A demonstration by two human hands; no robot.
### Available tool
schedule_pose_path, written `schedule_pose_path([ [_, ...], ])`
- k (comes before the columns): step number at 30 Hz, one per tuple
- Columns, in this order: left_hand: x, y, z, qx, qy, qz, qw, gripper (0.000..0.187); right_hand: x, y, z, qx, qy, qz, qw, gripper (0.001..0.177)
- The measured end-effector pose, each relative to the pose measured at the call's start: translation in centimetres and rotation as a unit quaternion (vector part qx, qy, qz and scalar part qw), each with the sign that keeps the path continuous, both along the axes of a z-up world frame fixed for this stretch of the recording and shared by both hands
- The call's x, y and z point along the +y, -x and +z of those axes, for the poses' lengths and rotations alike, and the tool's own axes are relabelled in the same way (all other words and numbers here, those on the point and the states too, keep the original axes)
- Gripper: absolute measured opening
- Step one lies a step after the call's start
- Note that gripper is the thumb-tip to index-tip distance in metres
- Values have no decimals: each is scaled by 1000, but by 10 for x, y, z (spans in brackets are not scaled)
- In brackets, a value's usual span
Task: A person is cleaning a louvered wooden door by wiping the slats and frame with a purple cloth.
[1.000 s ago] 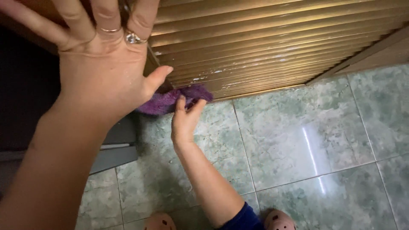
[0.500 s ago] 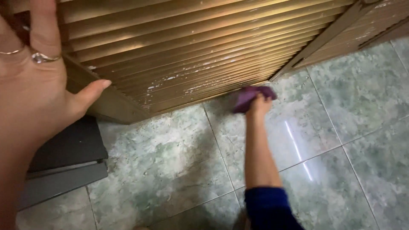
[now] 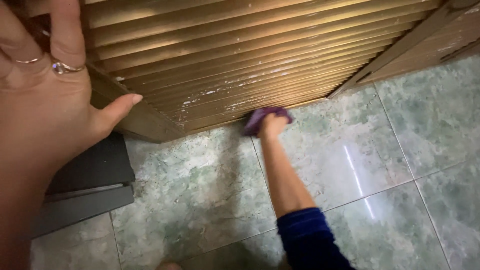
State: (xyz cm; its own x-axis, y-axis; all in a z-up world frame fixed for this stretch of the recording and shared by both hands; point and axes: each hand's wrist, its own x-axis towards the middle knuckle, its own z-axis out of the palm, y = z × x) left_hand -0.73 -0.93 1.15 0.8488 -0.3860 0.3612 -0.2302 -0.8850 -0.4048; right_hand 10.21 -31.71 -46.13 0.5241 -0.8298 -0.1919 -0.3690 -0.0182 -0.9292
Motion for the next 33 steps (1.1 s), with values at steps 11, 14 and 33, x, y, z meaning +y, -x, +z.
schedule_pose_path([
  [11, -5, -6, 18, 205, 119, 110, 965, 124, 267, 100, 29, 55, -171, 257, 949, 19],
  [14, -18, -3, 37, 264, 151, 163, 939, 114, 268, 112, 21, 37, -272, 273, 922, 12],
  [33, 4, -4, 20, 138, 150, -21, 979, 108, 47, 82, 84, 79, 343, 232, 907, 10],
])
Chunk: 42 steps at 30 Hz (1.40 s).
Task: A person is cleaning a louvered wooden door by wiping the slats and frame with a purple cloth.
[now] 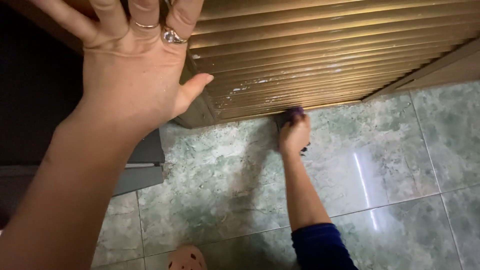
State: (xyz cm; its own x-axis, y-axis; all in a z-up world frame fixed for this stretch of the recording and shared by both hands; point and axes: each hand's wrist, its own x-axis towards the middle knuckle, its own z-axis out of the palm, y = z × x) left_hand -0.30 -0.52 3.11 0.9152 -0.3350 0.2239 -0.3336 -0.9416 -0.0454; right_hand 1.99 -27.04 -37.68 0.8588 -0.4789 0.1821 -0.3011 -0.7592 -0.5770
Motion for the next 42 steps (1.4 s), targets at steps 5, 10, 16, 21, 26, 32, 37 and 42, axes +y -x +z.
schedule_pose_path([
  [5, -7, 3, 13, 13, 6, 0, 1000, 109, 59, 10, -26, 14, 40, -21, 999, 15],
  [10, -11, 0, 18, 75, -20, 50, 996, 107, 100, 31, -128, -14, -129, 48, 990, 30],
  [16, -9, 1, 12, 49, 5, 30, 998, 105, 164, 50, -85, 21, 76, 327, 942, 20],
  [21, -16, 4, 25, 116, -44, 92, 988, 104, 67, 25, -65, 7, 112, 466, 878, 59],
  [26, -13, 0, 14, 42, 52, 22, 998, 110, -10, 11, -33, 14, 177, 260, 949, 38],
  [32, -22, 10, 35, 143, -31, 102, 984, 105, 5, 14, -30, 57, -72, 203, 975, 40],
  [37, -18, 15, 25, 90, -44, 80, 992, 115, -28, 48, 48, 50, -711, 104, 694, 11],
  [42, -38, 22, 6, -56, 31, 16, 998, 101, -58, 51, 111, -133, -836, 110, 521, 31],
])
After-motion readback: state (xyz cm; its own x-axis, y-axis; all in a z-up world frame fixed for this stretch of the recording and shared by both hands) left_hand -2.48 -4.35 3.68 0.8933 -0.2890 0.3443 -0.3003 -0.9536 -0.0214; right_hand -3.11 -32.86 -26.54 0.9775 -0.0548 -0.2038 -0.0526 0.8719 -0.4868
